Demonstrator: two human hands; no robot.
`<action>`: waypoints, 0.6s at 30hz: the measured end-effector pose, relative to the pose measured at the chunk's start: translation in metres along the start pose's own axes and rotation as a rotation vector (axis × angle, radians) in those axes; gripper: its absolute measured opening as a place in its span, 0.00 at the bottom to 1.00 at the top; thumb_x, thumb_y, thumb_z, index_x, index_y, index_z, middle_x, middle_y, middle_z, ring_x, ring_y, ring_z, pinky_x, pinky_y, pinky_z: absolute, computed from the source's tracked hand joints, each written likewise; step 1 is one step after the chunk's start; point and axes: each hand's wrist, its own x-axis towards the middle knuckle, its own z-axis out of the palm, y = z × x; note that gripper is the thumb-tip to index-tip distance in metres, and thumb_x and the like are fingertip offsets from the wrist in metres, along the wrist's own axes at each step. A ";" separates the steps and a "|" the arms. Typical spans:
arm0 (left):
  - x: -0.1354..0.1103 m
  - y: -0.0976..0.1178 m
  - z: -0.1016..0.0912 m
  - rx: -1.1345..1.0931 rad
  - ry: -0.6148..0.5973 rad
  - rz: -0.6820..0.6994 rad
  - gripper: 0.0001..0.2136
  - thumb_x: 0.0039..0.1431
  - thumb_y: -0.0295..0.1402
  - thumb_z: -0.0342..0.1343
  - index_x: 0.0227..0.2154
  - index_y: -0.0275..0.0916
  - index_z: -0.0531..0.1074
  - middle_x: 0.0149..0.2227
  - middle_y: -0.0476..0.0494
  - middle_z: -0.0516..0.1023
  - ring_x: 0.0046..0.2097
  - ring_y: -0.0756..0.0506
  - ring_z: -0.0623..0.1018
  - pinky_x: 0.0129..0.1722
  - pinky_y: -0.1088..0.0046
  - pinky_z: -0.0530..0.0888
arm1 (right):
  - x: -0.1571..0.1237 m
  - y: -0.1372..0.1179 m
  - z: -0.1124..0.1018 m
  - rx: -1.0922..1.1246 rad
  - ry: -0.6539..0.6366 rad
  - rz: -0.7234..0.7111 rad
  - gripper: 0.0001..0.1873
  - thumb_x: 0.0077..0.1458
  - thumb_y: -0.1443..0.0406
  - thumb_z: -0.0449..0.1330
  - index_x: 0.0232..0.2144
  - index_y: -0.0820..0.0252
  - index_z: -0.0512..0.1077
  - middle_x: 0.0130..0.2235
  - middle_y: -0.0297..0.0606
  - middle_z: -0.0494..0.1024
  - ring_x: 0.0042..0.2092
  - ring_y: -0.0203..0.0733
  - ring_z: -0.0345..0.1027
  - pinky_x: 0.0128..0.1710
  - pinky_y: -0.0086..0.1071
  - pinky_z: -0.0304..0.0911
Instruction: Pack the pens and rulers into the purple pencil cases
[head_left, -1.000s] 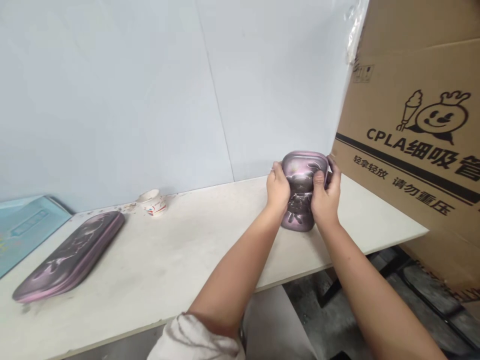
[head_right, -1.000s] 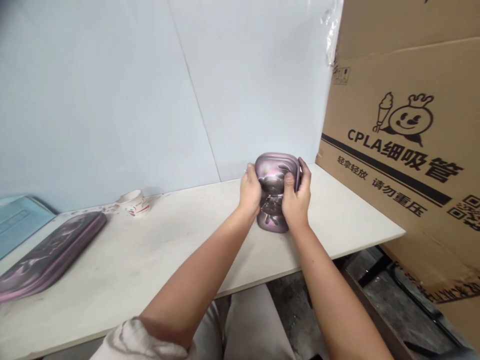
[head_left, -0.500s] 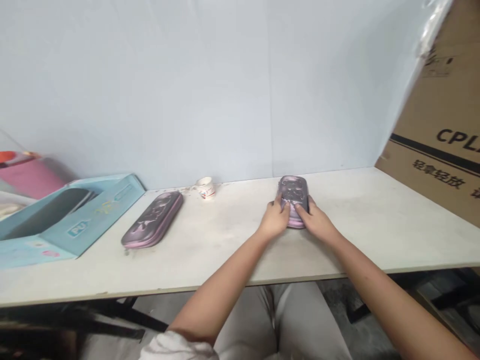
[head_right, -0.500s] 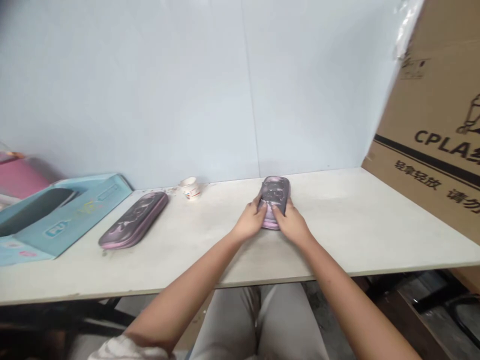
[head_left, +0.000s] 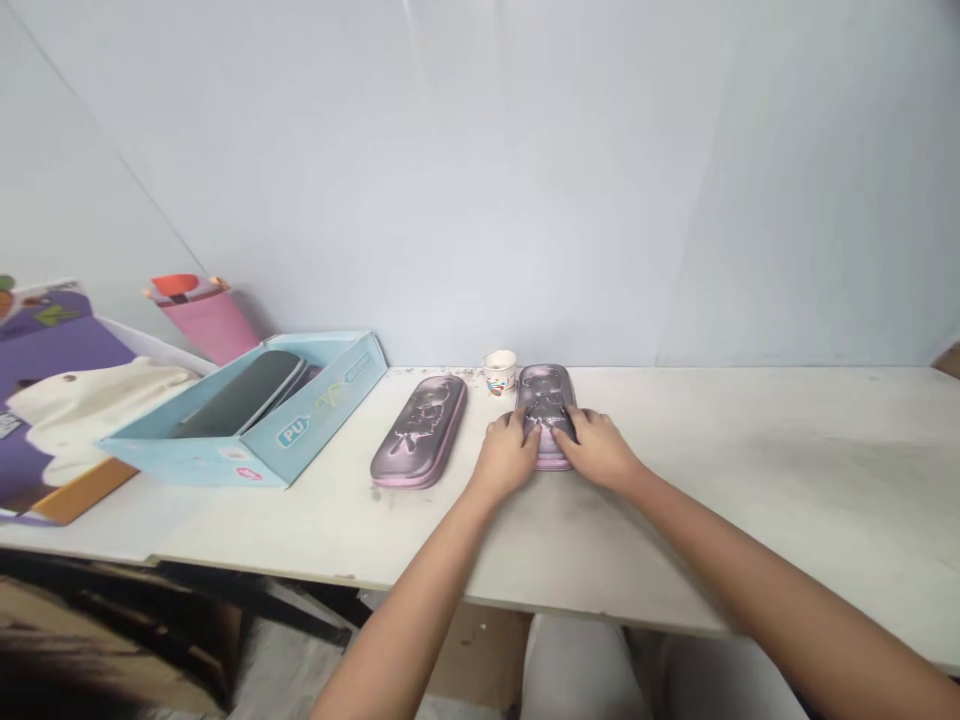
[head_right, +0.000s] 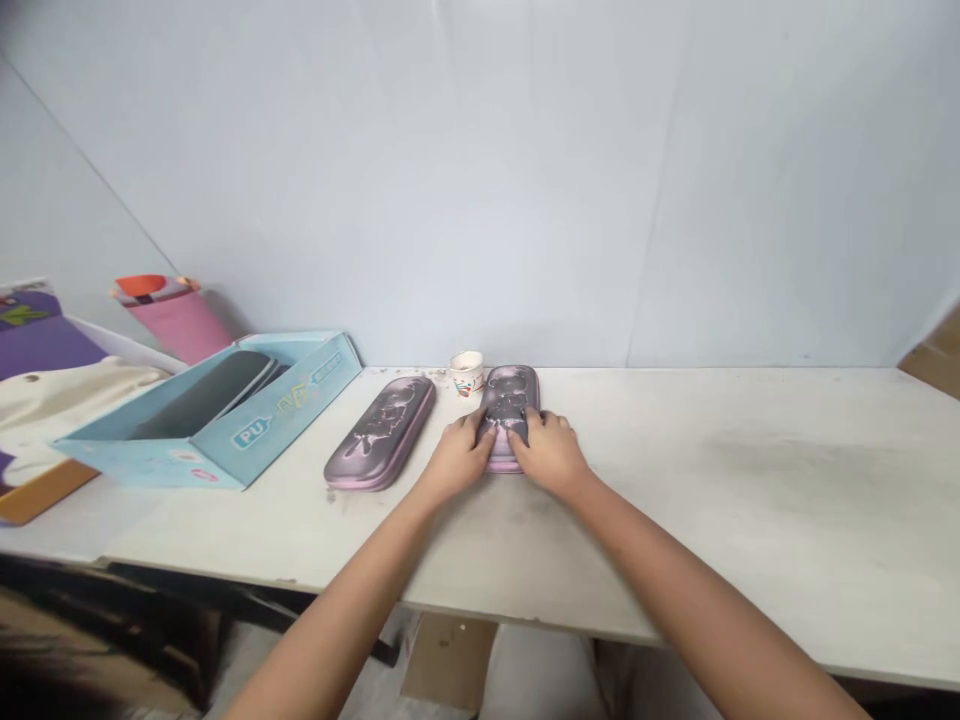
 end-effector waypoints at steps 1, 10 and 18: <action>0.002 -0.008 -0.010 0.023 0.027 0.034 0.22 0.60 0.39 0.41 0.54 0.33 0.61 0.53 0.33 0.68 0.55 0.40 0.66 0.55 0.64 0.60 | 0.004 -0.007 0.001 -0.047 0.044 -0.041 0.26 0.56 0.57 0.47 0.53 0.66 0.61 0.51 0.54 0.67 0.52 0.55 0.58 0.49 0.44 0.53; 0.018 -0.121 -0.101 0.181 0.176 -0.358 0.25 0.55 0.47 0.44 0.47 0.32 0.65 0.47 0.30 0.71 0.50 0.37 0.71 0.48 0.63 0.66 | 0.032 -0.117 0.039 -0.001 -0.150 -0.450 0.19 0.57 0.59 0.46 0.46 0.64 0.63 0.44 0.49 0.70 0.47 0.49 0.61 0.47 0.42 0.54; -0.014 -0.143 -0.131 -0.628 -0.491 -0.539 0.29 0.42 0.58 0.52 0.31 0.33 0.73 0.32 0.37 0.79 0.31 0.42 0.77 0.30 0.71 0.71 | 0.030 -0.131 0.011 0.194 -0.346 -0.703 0.13 0.59 0.60 0.46 0.35 0.61 0.67 0.35 0.41 0.73 0.39 0.42 0.66 0.39 0.35 0.59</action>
